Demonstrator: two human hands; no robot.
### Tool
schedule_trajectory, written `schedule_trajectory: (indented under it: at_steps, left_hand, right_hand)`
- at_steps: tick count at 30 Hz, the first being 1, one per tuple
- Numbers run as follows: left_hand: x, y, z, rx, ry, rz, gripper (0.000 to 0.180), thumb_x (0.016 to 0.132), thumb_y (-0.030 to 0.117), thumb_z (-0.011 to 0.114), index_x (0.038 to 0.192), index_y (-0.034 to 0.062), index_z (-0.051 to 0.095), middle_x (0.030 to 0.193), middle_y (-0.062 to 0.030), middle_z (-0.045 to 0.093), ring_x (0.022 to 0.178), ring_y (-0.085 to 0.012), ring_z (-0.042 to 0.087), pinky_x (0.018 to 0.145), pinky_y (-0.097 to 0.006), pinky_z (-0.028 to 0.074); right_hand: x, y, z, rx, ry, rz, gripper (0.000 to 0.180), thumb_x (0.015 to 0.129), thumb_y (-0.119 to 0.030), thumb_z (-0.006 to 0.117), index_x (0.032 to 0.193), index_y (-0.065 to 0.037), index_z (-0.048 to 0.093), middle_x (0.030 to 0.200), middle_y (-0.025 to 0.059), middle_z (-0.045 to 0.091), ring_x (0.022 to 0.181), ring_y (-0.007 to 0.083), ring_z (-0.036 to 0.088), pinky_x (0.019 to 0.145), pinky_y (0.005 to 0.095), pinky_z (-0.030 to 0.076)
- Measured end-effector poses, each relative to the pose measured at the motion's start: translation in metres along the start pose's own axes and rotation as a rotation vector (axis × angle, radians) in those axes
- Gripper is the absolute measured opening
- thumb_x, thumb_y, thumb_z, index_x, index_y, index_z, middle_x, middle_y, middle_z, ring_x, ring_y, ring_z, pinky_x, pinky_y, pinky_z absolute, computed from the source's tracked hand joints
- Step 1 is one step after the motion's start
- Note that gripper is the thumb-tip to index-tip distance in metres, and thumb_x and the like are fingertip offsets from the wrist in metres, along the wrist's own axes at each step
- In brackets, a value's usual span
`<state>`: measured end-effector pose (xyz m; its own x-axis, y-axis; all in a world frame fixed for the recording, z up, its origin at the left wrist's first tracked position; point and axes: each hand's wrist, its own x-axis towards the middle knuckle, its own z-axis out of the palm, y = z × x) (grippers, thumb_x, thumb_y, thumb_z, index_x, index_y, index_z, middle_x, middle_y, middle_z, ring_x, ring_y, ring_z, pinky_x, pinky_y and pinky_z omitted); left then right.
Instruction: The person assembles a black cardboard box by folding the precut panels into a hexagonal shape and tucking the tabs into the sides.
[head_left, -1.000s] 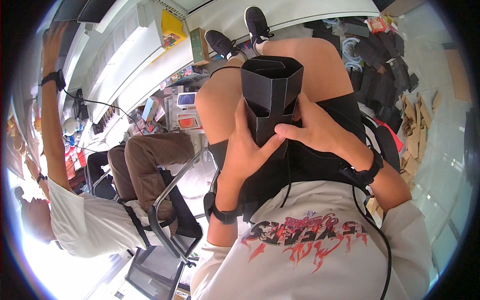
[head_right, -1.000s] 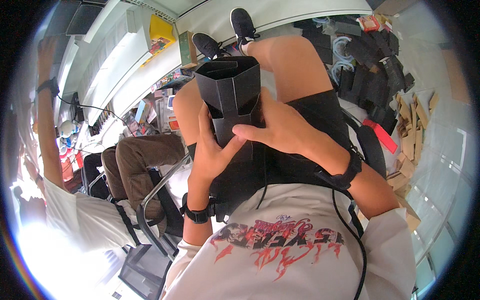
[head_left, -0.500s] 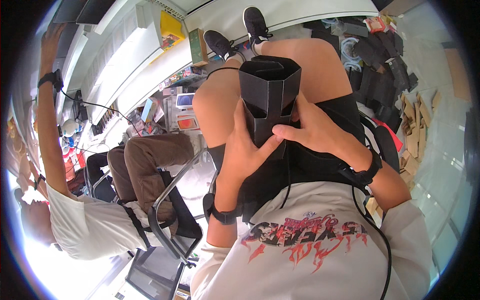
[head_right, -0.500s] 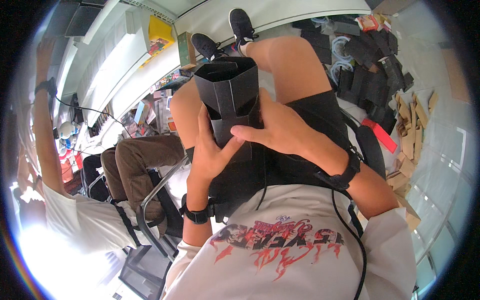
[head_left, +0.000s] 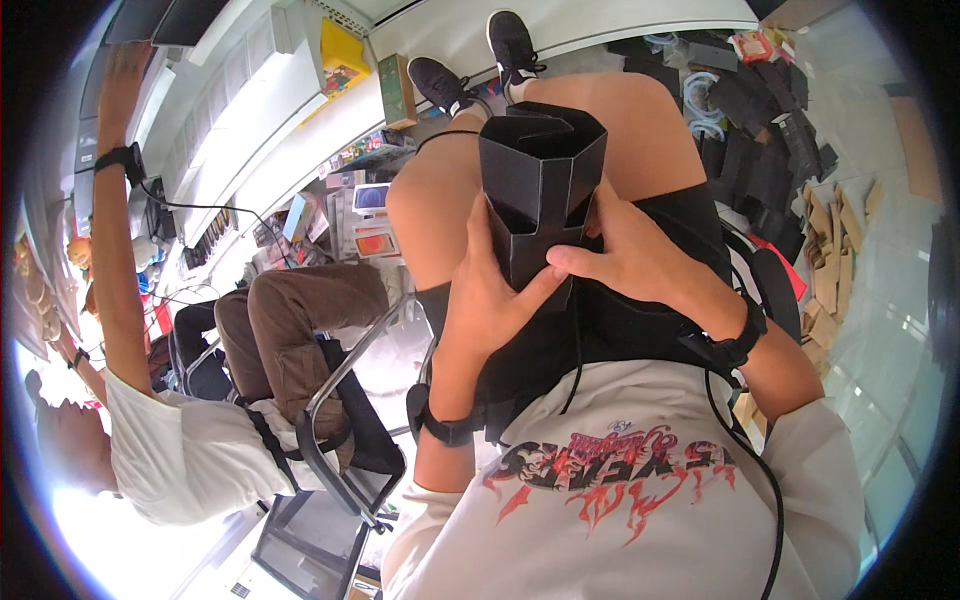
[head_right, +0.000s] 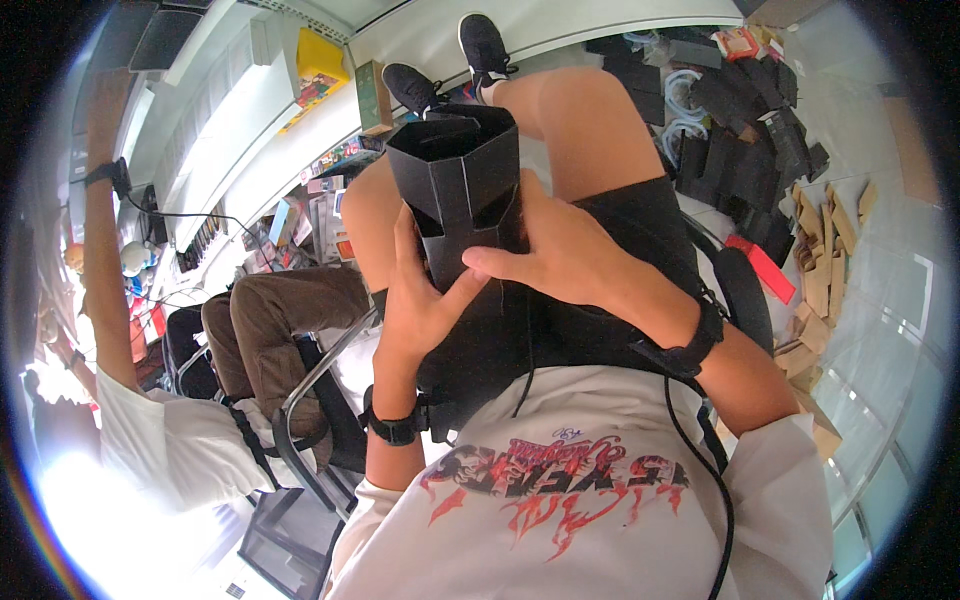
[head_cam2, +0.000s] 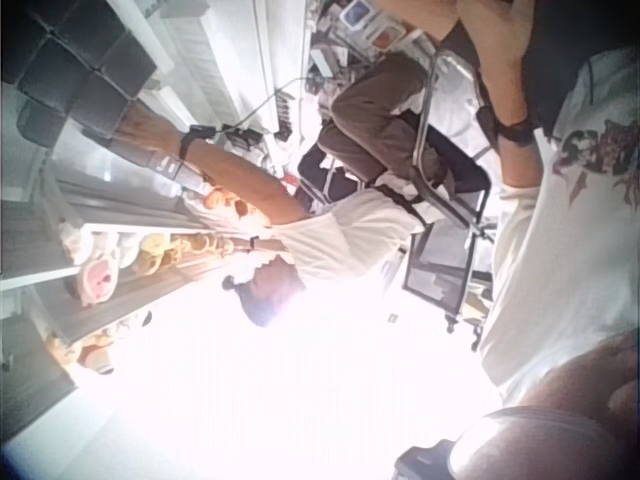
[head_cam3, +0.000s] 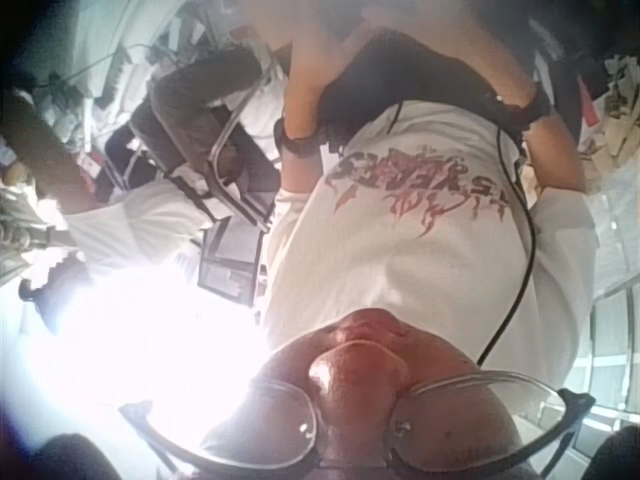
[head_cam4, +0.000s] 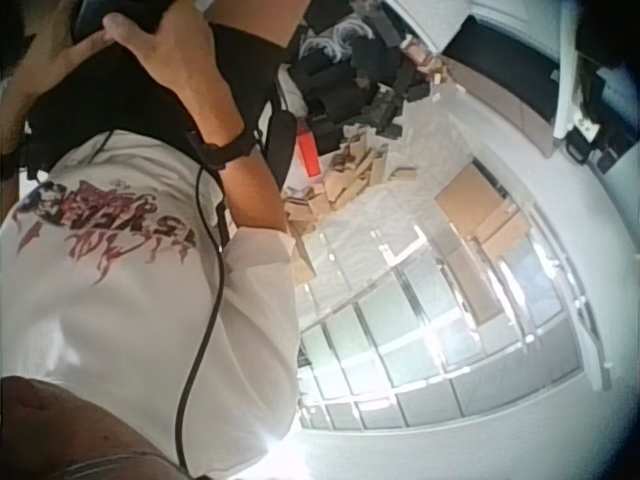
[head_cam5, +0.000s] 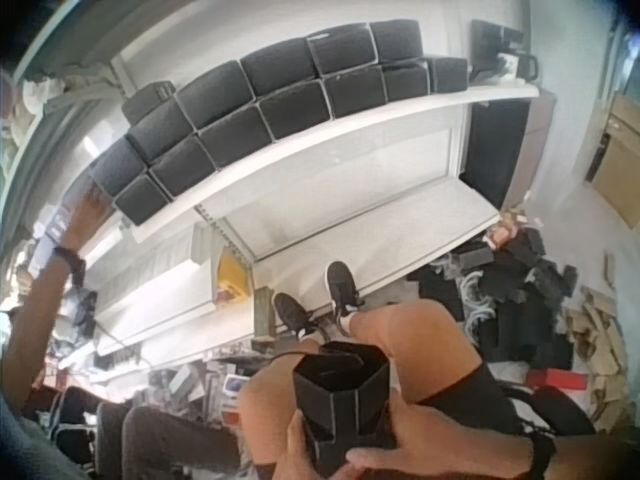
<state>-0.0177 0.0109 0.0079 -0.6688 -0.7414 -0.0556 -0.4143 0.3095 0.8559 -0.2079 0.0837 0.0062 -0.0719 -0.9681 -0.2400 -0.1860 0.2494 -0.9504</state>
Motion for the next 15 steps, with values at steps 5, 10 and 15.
schedule_trajectory:
  at_steps: [5,10,15]
  left_hand:
    - [-0.0012,0.0009,-0.0008,-0.020,-0.005,-0.034,0.097,0.079,0.030,0.078,0.146,-0.0036,0.017,0.129,-0.0309,0.050,0.118,-0.0435,0.054,0.095,-0.043,0.046]
    - [0.0019,0.0033,-0.0027,0.083,0.015,0.011,0.098,0.078,0.032,0.078,0.145,-0.0038,0.018,0.124,-0.0300,0.054,0.111,-0.0431,0.058,0.090,-0.042,0.049]
    - [0.0028,0.0021,-0.0027,0.048,0.016,-0.011,0.098,0.077,0.033,0.079,0.145,-0.0041,0.019,0.121,-0.0296,0.055,0.108,-0.0426,0.060,0.087,-0.042,0.050]
  right_hand:
    - [-0.0004,0.0022,0.0015,-0.003,-0.002,0.013,0.083,0.079,-0.049,0.071,0.128,0.009,0.036,0.107,0.0289,0.062,0.100,0.0420,0.062,0.085,0.0421,0.049]
    - [0.0013,0.0012,0.0024,0.039,-0.008,-0.002,0.083,0.079,-0.049,0.071,0.127,0.009,0.037,0.108,0.0287,0.062,0.101,0.0409,0.063,0.085,0.0418,0.049]
    - [0.0040,0.0069,0.0039,-0.001,-0.016,0.045,0.083,0.078,-0.049,0.072,0.126,0.009,0.037,0.106,0.0293,0.061,0.100,0.0427,0.062,0.085,0.0427,0.049]
